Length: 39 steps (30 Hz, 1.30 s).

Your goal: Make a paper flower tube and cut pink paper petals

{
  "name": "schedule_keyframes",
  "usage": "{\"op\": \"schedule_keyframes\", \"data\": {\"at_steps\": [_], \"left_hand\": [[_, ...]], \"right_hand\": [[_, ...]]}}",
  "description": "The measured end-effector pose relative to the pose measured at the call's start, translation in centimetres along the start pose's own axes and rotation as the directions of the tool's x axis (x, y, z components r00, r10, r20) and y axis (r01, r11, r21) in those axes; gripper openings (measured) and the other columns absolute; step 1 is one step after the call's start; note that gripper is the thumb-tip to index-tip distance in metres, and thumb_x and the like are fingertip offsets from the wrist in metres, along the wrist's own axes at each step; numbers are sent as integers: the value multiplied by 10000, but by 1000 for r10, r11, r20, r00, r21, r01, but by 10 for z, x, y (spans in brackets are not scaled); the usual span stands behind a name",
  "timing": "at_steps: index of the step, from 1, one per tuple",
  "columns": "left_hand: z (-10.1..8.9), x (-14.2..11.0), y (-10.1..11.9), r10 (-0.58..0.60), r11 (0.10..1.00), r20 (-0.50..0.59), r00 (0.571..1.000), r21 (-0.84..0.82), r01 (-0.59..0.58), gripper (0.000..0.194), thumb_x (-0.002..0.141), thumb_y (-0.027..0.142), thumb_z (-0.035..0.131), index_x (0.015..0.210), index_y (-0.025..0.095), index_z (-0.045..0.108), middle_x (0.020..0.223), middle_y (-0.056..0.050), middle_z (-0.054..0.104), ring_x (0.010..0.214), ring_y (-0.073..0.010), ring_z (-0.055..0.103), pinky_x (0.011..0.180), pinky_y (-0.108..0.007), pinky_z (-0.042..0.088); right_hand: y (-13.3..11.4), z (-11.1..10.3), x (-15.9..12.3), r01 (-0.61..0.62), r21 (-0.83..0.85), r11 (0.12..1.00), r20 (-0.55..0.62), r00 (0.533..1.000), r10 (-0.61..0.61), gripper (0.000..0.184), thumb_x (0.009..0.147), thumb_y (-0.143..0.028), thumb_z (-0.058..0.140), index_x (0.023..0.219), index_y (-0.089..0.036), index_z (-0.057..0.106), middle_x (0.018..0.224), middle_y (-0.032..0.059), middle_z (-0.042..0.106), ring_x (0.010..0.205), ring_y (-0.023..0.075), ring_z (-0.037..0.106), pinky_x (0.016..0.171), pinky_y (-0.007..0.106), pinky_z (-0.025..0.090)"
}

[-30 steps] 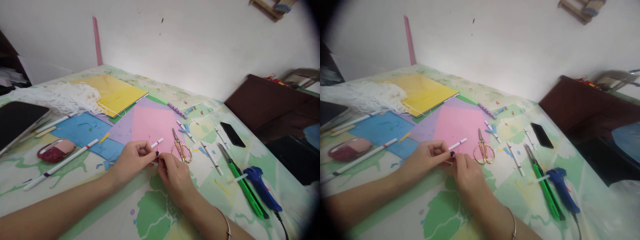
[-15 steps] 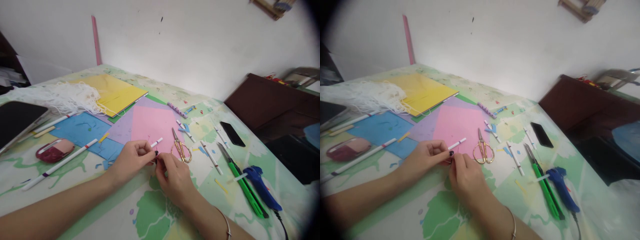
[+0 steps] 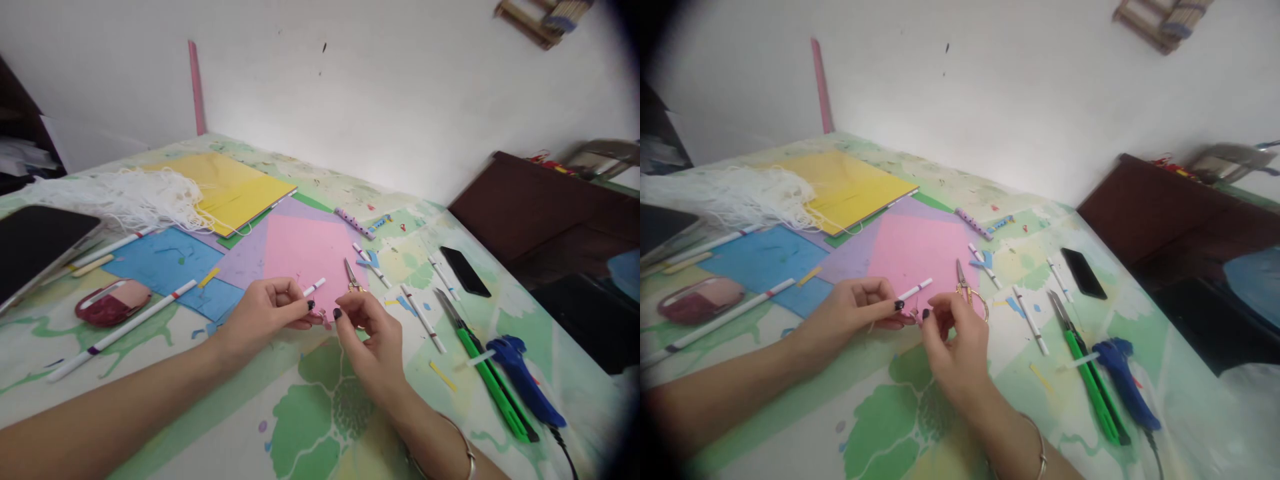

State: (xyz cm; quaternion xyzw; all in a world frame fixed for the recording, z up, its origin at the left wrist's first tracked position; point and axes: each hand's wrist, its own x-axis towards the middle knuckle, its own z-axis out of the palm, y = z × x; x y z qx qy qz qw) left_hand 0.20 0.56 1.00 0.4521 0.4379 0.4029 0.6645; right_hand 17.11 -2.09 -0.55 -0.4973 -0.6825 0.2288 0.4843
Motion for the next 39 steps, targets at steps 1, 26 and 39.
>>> {"op": "schedule_keyframes", "data": {"at_steps": [1, 26, 39], "left_hand": [[0, 0, 0, 6, 1000, 15, 1000, -6, -6, 199, 715, 255, 701, 628, 154, 554, 641, 1, 660, 696, -142, 679, 706, -240, 537], [0, 0, -4, 47, 999, 48, 998, -6, -47, 206, 678, 223, 754, 628, 136, 574, 629, 11, 676, 630, -97, 648, 628, -176, 513], [3, -1, -4, 66, 996, -26, 997, 53, -65, 209, 666, 215, 740, 616, 137, 553, 606, 6, 665, 586, -87, 609, 565, -161, 457]], "right_hand": [[0, 0, 2, -23, 33, 999, 17, 1000, 22, 86, 815, -174, 544, 896, -182, 571, 775, 21, 617, 645, 114, 589, 588, 238, 516], [0, 4, 1, -240, 415, 878, 232, 961, 153, 81, 812, -215, 616, 882, -180, 639, 788, 25, 649, 689, 126, 640, 653, 275, 551], [-2, 5, -2, -192, 359, 913, 220, 968, 117, 84, 838, -186, 579, 899, -181, 637, 811, 41, 672, 721, 149, 657, 669, 304, 558]]}}
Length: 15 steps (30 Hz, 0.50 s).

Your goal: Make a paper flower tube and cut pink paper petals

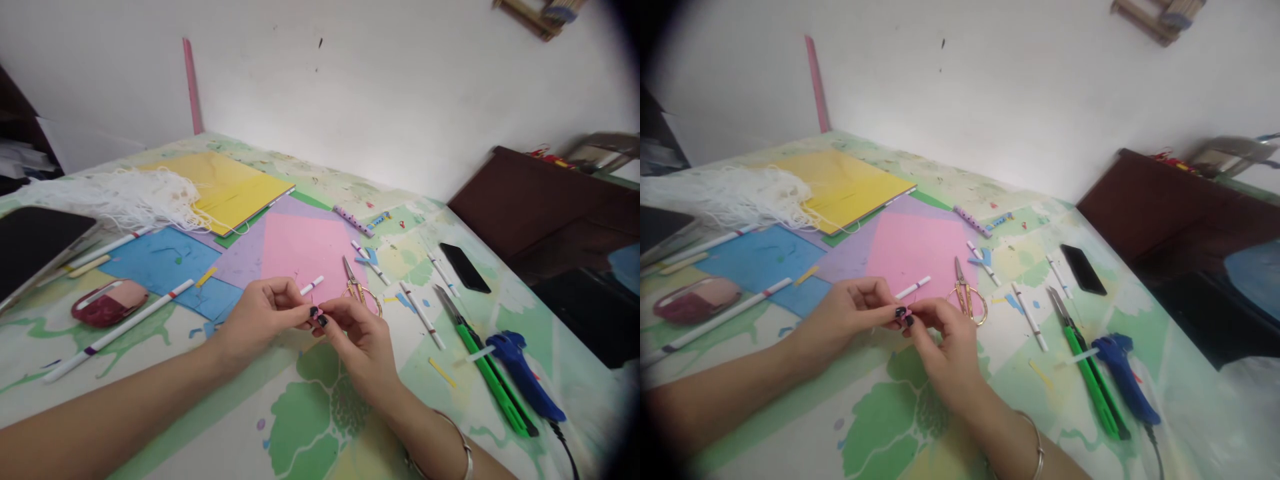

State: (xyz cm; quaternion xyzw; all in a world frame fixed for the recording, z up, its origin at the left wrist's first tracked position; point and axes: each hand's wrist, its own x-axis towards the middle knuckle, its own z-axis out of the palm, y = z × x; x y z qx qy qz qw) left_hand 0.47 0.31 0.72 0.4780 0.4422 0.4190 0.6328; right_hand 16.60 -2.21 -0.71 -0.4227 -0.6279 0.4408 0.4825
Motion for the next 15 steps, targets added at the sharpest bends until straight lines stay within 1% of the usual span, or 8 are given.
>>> {"op": "schedule_keyframes", "data": {"at_steps": [5, 7, 10, 15], "left_hand": [[0, 1, -2, 37, 999, -28, 999, 30, -36, 203, 670, 235, 732, 619, 136, 563, 646, -12, 677, 628, -106, 619, 606, -191, 476], [-1, 1, -2, 53, 998, -41, 998, 25, -52, 203, 670, 239, 728, 613, 137, 563, 657, -11, 678, 635, -107, 619, 613, -194, 483], [-1, 1, -1, 71, 997, -62, 996, 27, -69, 184, 664, 222, 723, 606, 136, 570, 628, 5, 662, 600, -86, 597, 581, -167, 469], [0, 1, 1, 77, 996, -70, 995, 42, -74, 163, 659, 204, 718, 606, 137, 579, 625, 8, 661, 600, -85, 598, 575, -161, 470]], "right_hand": [[2, 1, -2, -17, 9, 1000, -28, 999, 18, 84, 836, -197, 580, 907, -194, 625, 838, 30, 662, 711, 139, 652, 663, 293, 558], [4, 0, -2, -24, -25, 999, -50, 999, 23, 71, 831, -202, 586, 891, -197, 624, 828, 24, 655, 701, 136, 651, 655, 288, 554], [5, 0, -1, -17, -104, 994, -74, 997, 10, 48, 818, -197, 599, 857, -198, 626, 797, 15, 650, 696, 135, 648, 651, 280, 544], [3, 1, 0, 12, -166, 986, -63, 998, -23, 31, 810, -174, 595, 826, -192, 614, 764, 5, 648, 671, 125, 633, 634, 263, 533]]}}
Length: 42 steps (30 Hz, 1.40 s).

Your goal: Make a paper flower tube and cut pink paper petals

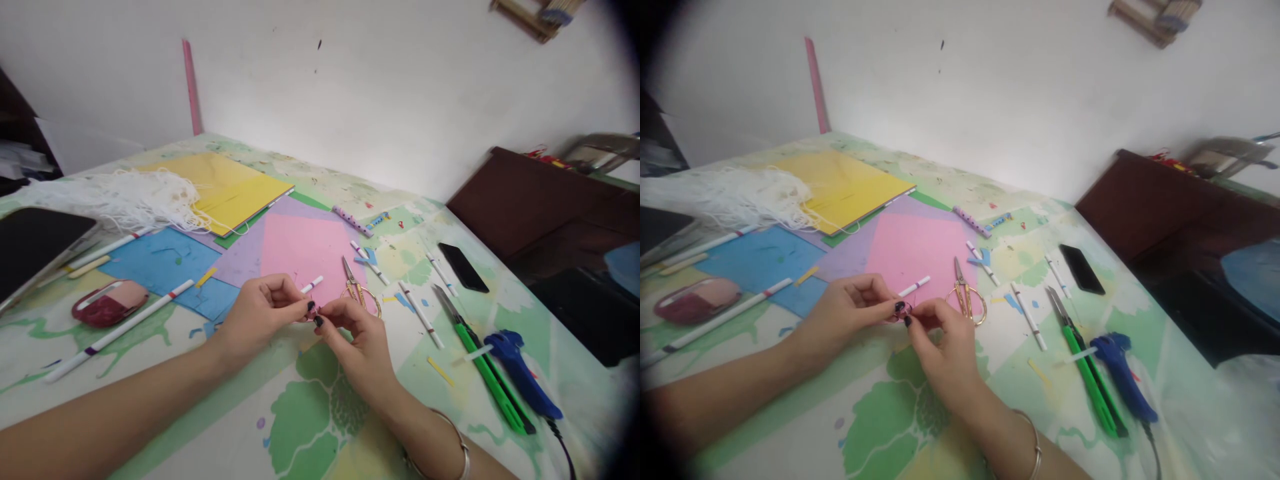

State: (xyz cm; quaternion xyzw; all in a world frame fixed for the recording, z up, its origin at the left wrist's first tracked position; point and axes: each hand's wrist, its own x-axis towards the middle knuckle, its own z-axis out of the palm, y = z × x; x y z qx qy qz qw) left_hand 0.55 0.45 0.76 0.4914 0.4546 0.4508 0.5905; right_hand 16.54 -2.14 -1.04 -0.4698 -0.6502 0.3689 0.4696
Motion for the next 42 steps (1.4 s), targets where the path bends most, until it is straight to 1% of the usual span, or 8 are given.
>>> {"op": "schedule_keyframes", "data": {"at_steps": [3, 8, 12, 15, 23, 27, 32, 42], "left_hand": [[0, 0, 0, 1, 1000, 6, 1000, 7, -1, 164, 660, 210, 718, 605, 139, 580, 613, 13, 657, 584, -83, 596, 562, -159, 469], [1, -2, 2, -20, 1000, 9, 1000, 17, 20, 171, 665, 215, 709, 596, 142, 571, 612, 13, 665, 590, -89, 615, 567, -157, 476], [2, -2, 0, 7, 998, 21, 1000, 57, -8, 153, 674, 216, 691, 610, 144, 572, 636, 8, 672, 612, -95, 621, 590, -166, 482], [2, -2, -2, 34, 995, 50, 998, 87, -38, 143, 684, 225, 678, 623, 148, 574, 672, -1, 683, 635, -108, 628, 603, -185, 490], [0, -1, -4, 121, 972, 87, 989, 193, -136, 130, 697, 227, 652, 617, 156, 578, 674, -9, 667, 638, -127, 619, 615, -221, 502], [0, -2, -5, 167, 947, 117, 979, 257, -193, 115, 723, 214, 619, 632, 152, 588, 698, -16, 667, 657, -122, 603, 632, -215, 493], [0, -5, -7, 217, 900, 140, 966, 355, -254, 96, 728, 194, 593, 642, 152, 606, 707, -19, 669, 668, -126, 598, 640, -215, 489], [-1, -6, -7, 261, 864, 151, 953, 404, -300, 106, 730, 183, 586, 630, 165, 612, 715, -21, 689, 682, -140, 626, 664, -228, 505]], "right_hand": [[-1, 0, 0, 17, -21, 1000, -5, 1000, -17, 24, 814, -178, 589, 821, -191, 608, 769, 9, 645, 687, 129, 627, 628, 260, 529], [-2, -1, 0, 61, -62, 996, -73, 995, -66, 56, 816, -174, 581, 866, -191, 601, 838, 30, 632, 781, 152, 620, 725, 312, 531], [0, -1, 1, 133, -98, 986, -82, 987, -141, 71, 813, -149, 569, 861, -196, 592, 899, 47, 617, 853, 165, 596, 737, 320, 519], [1, -1, 2, 150, -115, 982, -77, 984, -159, 80, 807, -138, 569, 852, -201, 589, 900, 46, 614, 855, 166, 587, 724, 316, 510], [-3, -3, 3, 128, -102, 987, -11, 991, -130, 101, 799, -108, 546, 790, -205, 572, 893, 42, 609, 858, 166, 573, 734, 312, 486], [-1, -3, 3, 76, -53, 996, 30, 997, -74, 92, 800, -114, 530, 791, -200, 561, 880, 35, 601, 832, 157, 567, 738, 309, 478], [1, -5, 4, 1, -29, 1000, 33, 999, 0, 72, 786, -127, 536, 798, -195, 556, 783, 10, 566, 737, 142, 548, 676, 289, 468], [2, -4, 3, -31, 28, 999, 37, 999, 30, 57, 767, -137, 548, 778, -194, 548, 756, 6, 562, 715, 136, 550, 651, 272, 470]]}}
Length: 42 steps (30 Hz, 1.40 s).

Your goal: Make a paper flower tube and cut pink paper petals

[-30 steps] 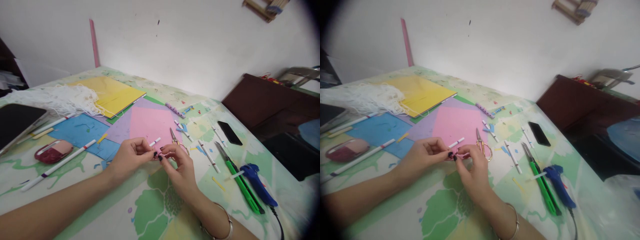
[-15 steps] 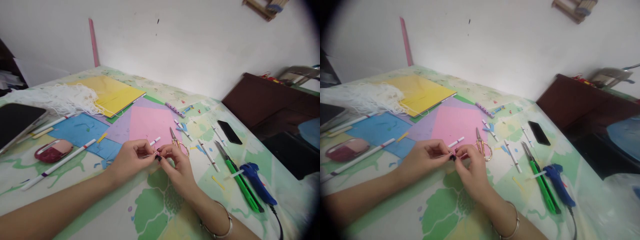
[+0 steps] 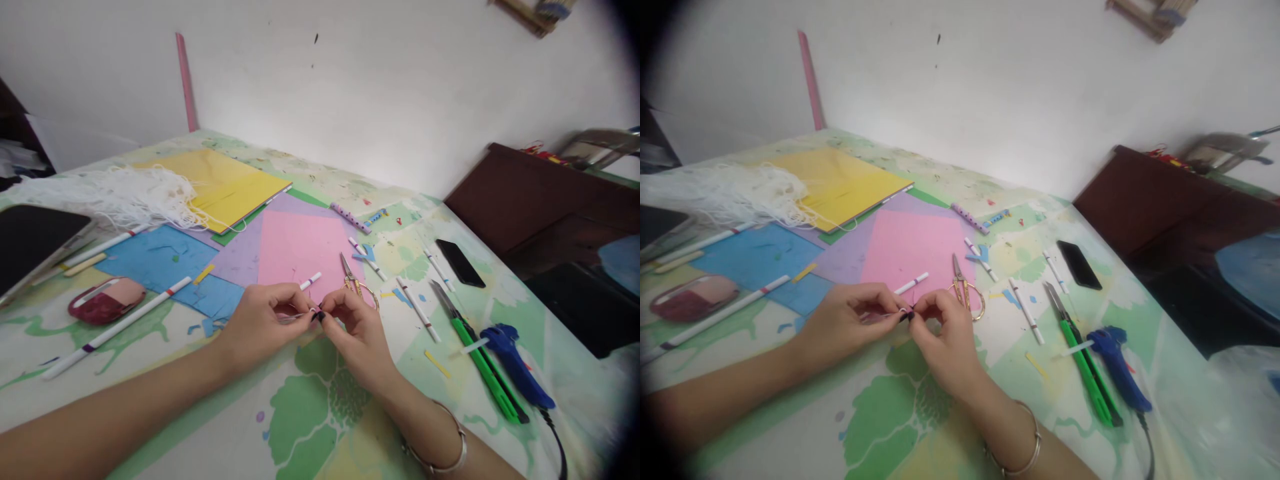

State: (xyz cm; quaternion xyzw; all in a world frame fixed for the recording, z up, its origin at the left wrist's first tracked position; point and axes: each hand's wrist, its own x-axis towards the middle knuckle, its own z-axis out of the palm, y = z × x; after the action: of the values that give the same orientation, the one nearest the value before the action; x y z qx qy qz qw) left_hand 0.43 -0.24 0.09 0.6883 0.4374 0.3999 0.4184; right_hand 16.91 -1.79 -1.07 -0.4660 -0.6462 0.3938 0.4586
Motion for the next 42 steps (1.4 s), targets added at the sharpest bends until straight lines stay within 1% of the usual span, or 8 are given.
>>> {"op": "schedule_keyframes", "data": {"at_steps": [9, 18, 22, 27, 32, 37, 42], "left_hand": [[1, 1, 0, 31, 999, -8, 999, 16, -31, 122, 732, 195, 581, 615, 167, 599, 700, -20, 686, 685, -146, 636, 666, -234, 515], [1, -2, 2, -6, 999, -13, 1000, -49, 5, 120, 730, 206, 597, 618, 166, 588, 733, -28, 694, 718, -151, 651, 706, -240, 528], [1, 0, 3, -24, 997, -27, 999, -74, 22, 114, 711, 210, 613, 608, 166, 591, 708, -24, 688, 691, -150, 645, 684, -242, 531], [1, 2, 3, -98, 983, -23, 995, -161, 93, 123, 700, 225, 662, 636, 166, 576, 654, -2, 669, 633, -135, 638, 603, -214, 516], [0, 3, 1, -172, 937, 30, 985, -303, 173, 174, 715, 245, 696, 722, 177, 535, 698, 4, 701, 668, -149, 681, 611, -211, 522], [-1, 5, 2, -215, 907, 79, 973, -353, 229, 201, 710, 234, 710, 760, 178, 524, 724, -9, 722, 677, -152, 692, 615, -207, 514], [-3, 7, 4, -276, 871, 75, 958, -401, 283, 206, 693, 222, 719, 750, 165, 530, 690, -10, 706, 666, -140, 677, 616, -202, 502]], "right_hand": [[0, 1, -1, 9, -16, 1000, -15, 1000, -9, 54, 768, -150, 547, 760, -200, 526, 741, 2, 555, 697, 133, 548, 636, 264, 468], [0, 4, -3, -13, 9, 1000, -11, 1000, 14, 47, 798, -163, 523, 791, -203, 499, 765, -1, 533, 704, 124, 540, 632, 247, 464], [1, 5, -3, -21, 2, 1000, -7, 1000, 21, 47, 799, -164, 523, 789, -200, 494, 749, -4, 529, 679, 120, 534, 596, 240, 456], [2, 5, -2, -23, -9, 1000, -3, 1000, 23, 52, 800, -166, 526, 785, -201, 491, 747, -5, 525, 676, 121, 536, 605, 251, 465], [0, 3, -1, -4, -39, 999, -12, 1000, 3, 52, 805, -176, 526, 781, -205, 490, 750, -1, 528, 680, 129, 544, 608, 265, 472], [-3, 2, -1, -4, -72, 997, -35, 999, 2, 69, 789, -182, 556, 766, -205, 495, 730, -4, 537, 659, 127, 545, 615, 270, 478], [-3, 0, -1, -42, -41, 998, -29, 999, 41, 56, 789, -192, 567, 777, -196, 512, 744, -2, 542, 644, 117, 534, 584, 258, 464]]}}
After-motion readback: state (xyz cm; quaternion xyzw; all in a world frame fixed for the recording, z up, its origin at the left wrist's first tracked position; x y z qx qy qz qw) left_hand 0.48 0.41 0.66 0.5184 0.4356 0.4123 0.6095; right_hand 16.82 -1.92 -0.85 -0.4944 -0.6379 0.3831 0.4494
